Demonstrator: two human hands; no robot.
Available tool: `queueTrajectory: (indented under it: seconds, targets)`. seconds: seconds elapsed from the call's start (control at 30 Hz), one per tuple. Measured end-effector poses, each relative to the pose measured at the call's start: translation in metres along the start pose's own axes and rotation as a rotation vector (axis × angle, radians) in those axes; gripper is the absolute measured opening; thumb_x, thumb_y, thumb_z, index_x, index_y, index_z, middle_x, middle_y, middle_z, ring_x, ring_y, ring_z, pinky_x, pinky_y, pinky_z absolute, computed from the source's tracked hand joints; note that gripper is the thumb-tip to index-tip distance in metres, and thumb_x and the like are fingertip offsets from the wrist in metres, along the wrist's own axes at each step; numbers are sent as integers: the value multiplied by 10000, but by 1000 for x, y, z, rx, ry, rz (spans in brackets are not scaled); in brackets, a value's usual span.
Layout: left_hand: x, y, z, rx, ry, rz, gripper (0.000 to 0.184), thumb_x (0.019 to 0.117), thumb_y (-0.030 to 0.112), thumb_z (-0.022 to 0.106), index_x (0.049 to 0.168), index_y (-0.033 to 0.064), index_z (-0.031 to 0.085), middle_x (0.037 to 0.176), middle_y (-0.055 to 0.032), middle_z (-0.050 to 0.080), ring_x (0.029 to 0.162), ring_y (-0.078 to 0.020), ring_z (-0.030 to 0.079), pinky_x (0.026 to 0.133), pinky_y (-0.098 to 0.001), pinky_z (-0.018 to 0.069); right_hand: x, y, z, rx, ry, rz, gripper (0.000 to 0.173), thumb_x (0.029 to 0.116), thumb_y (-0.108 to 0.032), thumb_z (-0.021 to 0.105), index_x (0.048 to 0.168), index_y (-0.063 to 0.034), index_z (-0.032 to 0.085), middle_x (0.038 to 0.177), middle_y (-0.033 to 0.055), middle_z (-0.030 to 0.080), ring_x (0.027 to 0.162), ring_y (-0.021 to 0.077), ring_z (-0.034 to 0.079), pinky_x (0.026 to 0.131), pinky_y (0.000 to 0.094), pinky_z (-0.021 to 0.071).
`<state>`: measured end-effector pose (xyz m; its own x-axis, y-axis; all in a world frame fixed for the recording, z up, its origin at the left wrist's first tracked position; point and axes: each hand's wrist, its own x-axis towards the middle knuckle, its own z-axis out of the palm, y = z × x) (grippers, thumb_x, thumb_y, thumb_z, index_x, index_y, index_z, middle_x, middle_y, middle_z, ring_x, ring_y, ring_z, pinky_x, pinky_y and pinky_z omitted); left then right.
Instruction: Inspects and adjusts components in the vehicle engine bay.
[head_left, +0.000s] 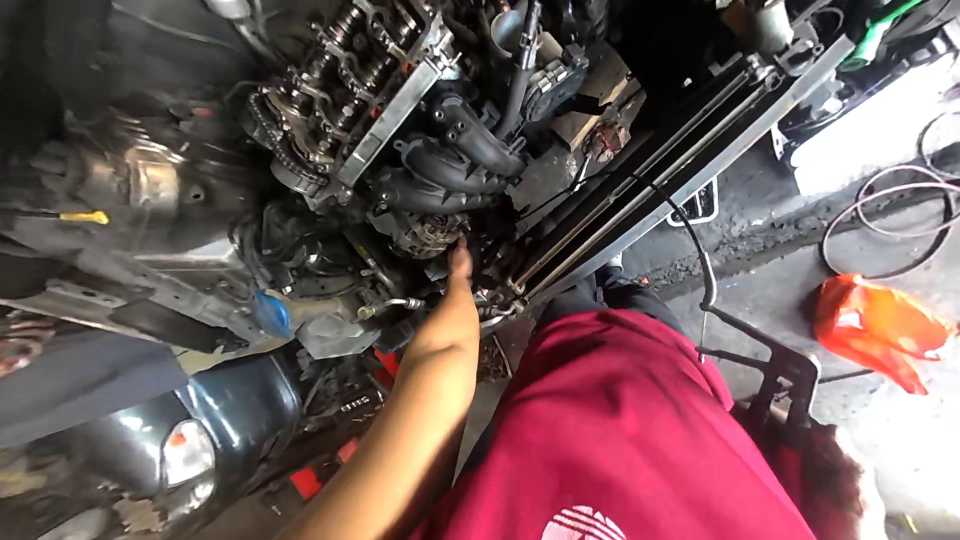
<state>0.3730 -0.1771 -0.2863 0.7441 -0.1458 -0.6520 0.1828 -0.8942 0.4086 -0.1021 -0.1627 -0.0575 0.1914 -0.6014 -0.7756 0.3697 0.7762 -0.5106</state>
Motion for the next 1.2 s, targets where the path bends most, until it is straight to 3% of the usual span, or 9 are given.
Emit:
queueTrajectory:
  seconds: [0.2, 0.3, 0.43, 0.5, 0.73, 0.83, 0.97, 1.1, 1.2]
  targets:
    - [0, -3, -2, 34, -15, 17, 740, 1083, 586, 299, 1455, -20, 502, 1518, -256, 472, 1441, -371, 416, 1163, -589, 336, 2, 0, -9, -37, -21, 25, 458, 762, -666, 729, 899, -231, 772, 824, -49, 751, 763, 9, 702, 677, 160, 568]
    - [-1, -1, -2, 36, -18, 7, 756, 1077, 601, 299, 1450, -24, 503, 1517, -256, 469, 1438, -368, 415, 1157, -587, 336, 0, 1, -13, -154, -126, -83, 376, 924, -599, 602, 948, -261, 765, 887, -87, 766, 830, -22, 691, 774, 153, 549]
    - [0, -1, -2, 57, -13, 13, 763, 1080, 599, 289, 1437, -38, 511, 1515, -265, 468, 1438, -370, 416, 1161, -580, 332, 0, 7, -29, -129, -169, -80, 431, 961, -603, 575, 1076, -232, 762, 975, -51, 763, 916, 30, 700, 844, 215, 559]
    - [-2, 1, -2, 69, -11, 16, 752, 1083, 589, 292, 1448, -34, 503, 1528, -261, 459, 1453, -364, 400, 1173, -573, 317, -1, 3, -30, -105, -150, -21, 468, 914, -643, 600, 1076, -236, 764, 966, -39, 767, 887, 35, 709, 799, 204, 579]
    - [-5, 2, -1, 67, 7, 6, 763, 1084, 594, 275, 1447, -39, 500, 1523, -266, 459, 1447, -379, 401, 1161, -590, 324, 6, -11, -43, -238, -217, -57, 514, 971, -649, 515, 1040, -194, 744, 920, -53, 739, 819, 24, 671, 759, 208, 553]
    - [-5, 2, -2, 60, 13, -5, 762, 1084, 594, 273, 1446, -37, 502, 1527, -263, 455, 1451, -377, 395, 1160, -591, 323, 7, -20, -45, -293, -215, -30, 520, 939, -700, 525, 996, -239, 757, 846, -103, 707, 715, -26, 620, 650, 158, 512]
    - [-3, 1, -2, 19, 13, -9, 757, 1080, 598, 291, 1465, -26, 481, 1539, -257, 441, 1453, -373, 389, 1158, -596, 325, 15, -20, -73, -262, -406, -78, 558, 1019, -627, 442, 1192, -172, 716, 1094, -12, 744, 951, 57, 679, 810, 235, 556]
    - [1, -4, -2, -30, 14, -19, 721, 1082, 582, 317, 1471, 0, 487, 1538, -232, 457, 1449, -354, 405, 1158, -585, 339, 8, -49, -37, -280, -161, 122, 551, 785, -760, 637, 1010, -279, 781, 936, -90, 767, 860, 0, 701, 759, 165, 569]
    - [4, -7, -2, -54, 16, -14, 686, 1089, 555, 326, 1464, 9, 504, 1517, -233, 485, 1423, -361, 444, 1143, -590, 373, 19, -50, -61, -368, -205, 104, 841, 669, -898, 619, 1146, -210, 698, 1042, -39, 748, 978, 96, 707, 852, 276, 589]
